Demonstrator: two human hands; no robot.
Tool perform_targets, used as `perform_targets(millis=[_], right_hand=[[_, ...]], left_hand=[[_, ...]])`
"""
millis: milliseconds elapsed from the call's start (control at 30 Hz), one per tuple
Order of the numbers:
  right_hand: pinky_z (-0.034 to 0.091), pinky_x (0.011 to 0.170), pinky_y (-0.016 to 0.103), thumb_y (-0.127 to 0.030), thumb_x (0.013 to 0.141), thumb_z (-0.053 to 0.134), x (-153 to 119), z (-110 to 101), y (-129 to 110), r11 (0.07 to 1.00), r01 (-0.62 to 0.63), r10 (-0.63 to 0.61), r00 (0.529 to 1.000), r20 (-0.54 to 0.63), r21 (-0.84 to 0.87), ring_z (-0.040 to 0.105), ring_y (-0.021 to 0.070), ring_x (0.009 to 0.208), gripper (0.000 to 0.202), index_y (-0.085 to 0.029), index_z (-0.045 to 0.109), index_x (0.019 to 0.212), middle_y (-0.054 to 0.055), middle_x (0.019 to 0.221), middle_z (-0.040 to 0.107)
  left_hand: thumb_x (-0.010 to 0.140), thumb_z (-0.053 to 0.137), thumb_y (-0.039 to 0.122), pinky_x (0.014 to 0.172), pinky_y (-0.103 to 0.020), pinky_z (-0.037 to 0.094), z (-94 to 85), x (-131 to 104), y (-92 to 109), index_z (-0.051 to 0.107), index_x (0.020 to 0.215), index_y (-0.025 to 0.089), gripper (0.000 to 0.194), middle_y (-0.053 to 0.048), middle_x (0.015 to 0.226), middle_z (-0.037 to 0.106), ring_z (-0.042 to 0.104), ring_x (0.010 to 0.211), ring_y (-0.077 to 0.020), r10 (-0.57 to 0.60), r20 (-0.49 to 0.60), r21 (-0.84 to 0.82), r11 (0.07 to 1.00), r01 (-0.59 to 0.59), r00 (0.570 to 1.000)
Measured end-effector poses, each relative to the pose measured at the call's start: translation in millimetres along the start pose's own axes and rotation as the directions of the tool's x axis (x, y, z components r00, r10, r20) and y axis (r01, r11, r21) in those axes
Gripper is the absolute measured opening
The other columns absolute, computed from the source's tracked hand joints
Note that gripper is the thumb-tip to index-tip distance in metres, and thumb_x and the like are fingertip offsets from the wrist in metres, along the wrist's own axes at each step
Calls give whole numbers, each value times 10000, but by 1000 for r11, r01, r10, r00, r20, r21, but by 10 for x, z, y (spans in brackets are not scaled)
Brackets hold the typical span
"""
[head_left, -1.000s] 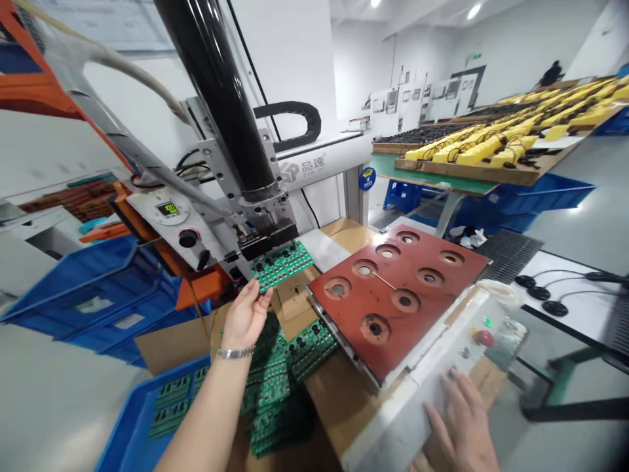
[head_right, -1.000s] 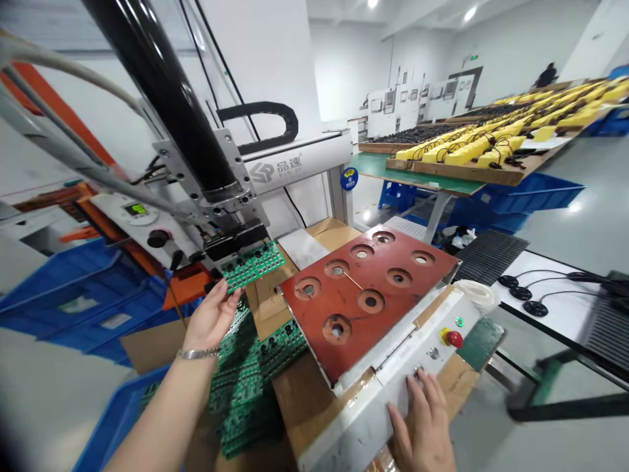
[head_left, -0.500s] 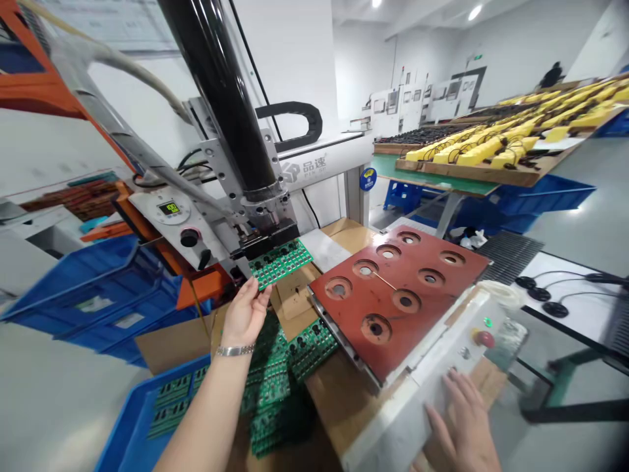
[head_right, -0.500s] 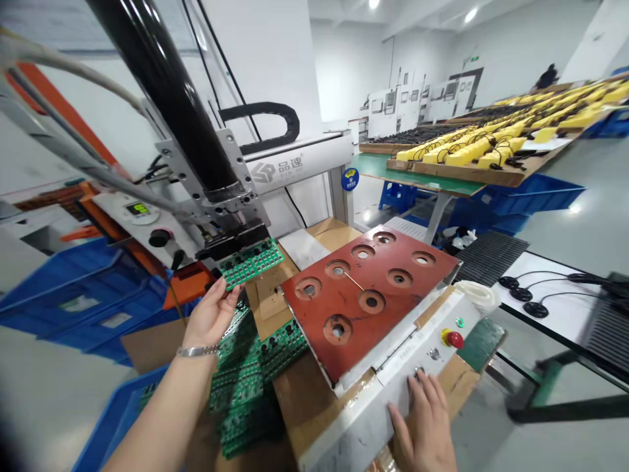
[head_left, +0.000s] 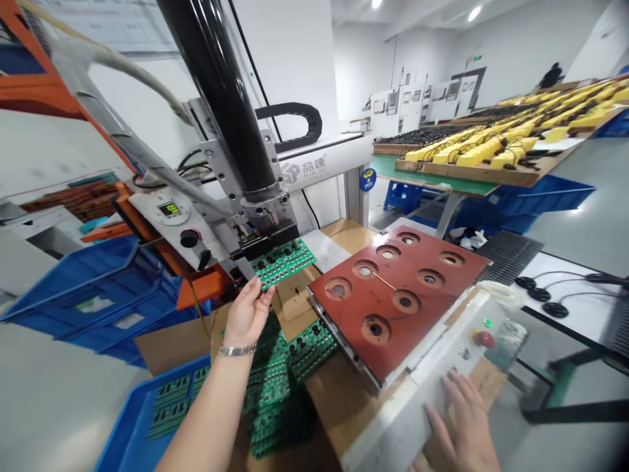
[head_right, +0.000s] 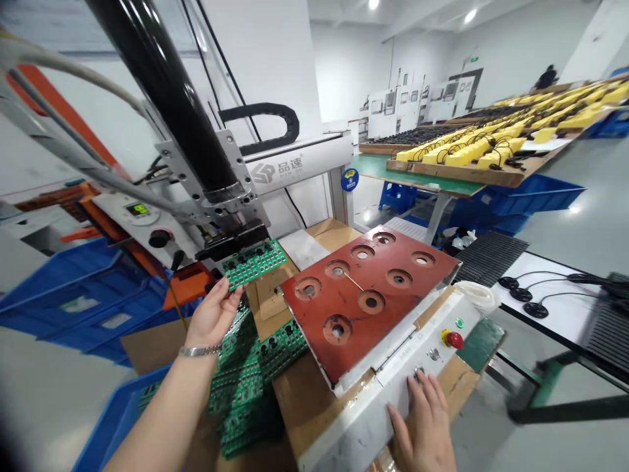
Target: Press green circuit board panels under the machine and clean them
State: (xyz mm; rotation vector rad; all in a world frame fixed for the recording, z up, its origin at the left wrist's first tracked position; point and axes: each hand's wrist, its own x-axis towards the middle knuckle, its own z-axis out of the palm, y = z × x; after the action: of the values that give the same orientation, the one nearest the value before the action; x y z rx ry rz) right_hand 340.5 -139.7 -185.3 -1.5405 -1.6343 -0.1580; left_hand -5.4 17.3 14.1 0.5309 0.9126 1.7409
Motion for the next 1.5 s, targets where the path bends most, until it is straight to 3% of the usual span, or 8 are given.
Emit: perform_targets(millis=[400,667,900,1033,1167,1267,1367,1500], right_hand=[[393,952,620,-483,823,471,-31,17,-8,999,-40,40,999,-2,13,373,376,1246,595,-259,315,1352,140,1339,385],[381,956,628,-472,829,473,-28,20,-7,999,-40,40,999,10,9,359,386,1252,572,-207,355,1321,157,1337,379],[388,962,606,-446,832,478,-12,27,-36,999,-32,32,999,25,-2,335,370,1264,553,-239,332,1323,135,1335,364],[386,967,583,-402,838,496,2,32,-63,999,-39,39,999,11,-3,323,337,1273,510,-224,360,1296,129,1332,370],[387,966,551,-418,848,483,38,43,-87,1000,-23,23,999,-24,-4,326,308,1267,485,-193,390,1268,134,1306,396],[389,965,521,-414,850,492,63,25,-92,1000,-10,10,1000,-30,-10,339,292,1258,479,-187,394,1261,121,1323,384],[375,969,520,-400,842,521,66,-21,-86,1000,-13,12,1000,-17,-11,349,290,1251,502,-182,385,1273,112,1357,351],[361,972,525,-416,838,527,69,-52,-44,1000,-13,13,1000,18,0,378,278,1227,513,-198,390,1281,97,1367,350]], left_hand=[[822,562,108,603,-285,536,-92,-9,17,615,842,128,60,-19,853,646,622,719,-131,9,-26,0,1000,-9,1000],[840,553,185,632,-321,539,-90,-2,4,604,974,151,147,-53,975,634,620,781,-157,-43,-99,-20,999,42,994],[838,540,106,581,-266,551,-282,-365,7,619,862,131,87,-28,858,662,640,723,-134,-114,-134,2,993,116,984],[843,440,-17,646,-178,562,-101,-697,-23,639,717,155,291,-10,721,679,664,687,-100,-136,-66,39,990,139,988],[832,453,-12,664,-204,576,244,-999,-83,658,747,137,267,-37,766,693,679,692,-128,-177,48,84,981,173,983],[819,479,-6,648,-198,576,306,-1209,-76,660,744,139,243,-40,776,697,674,676,-123,-190,50,94,978,184,981],[820,478,-7,648,-183,569,47,-1432,30,654,746,150,248,-16,757,691,660,647,-96,-158,-43,88,983,162,986],[824,485,9,644,-186,566,-716,-1851,266,652,798,149,219,-30,829,704,661,677,-96,-85,-249,99,989,112,965]])
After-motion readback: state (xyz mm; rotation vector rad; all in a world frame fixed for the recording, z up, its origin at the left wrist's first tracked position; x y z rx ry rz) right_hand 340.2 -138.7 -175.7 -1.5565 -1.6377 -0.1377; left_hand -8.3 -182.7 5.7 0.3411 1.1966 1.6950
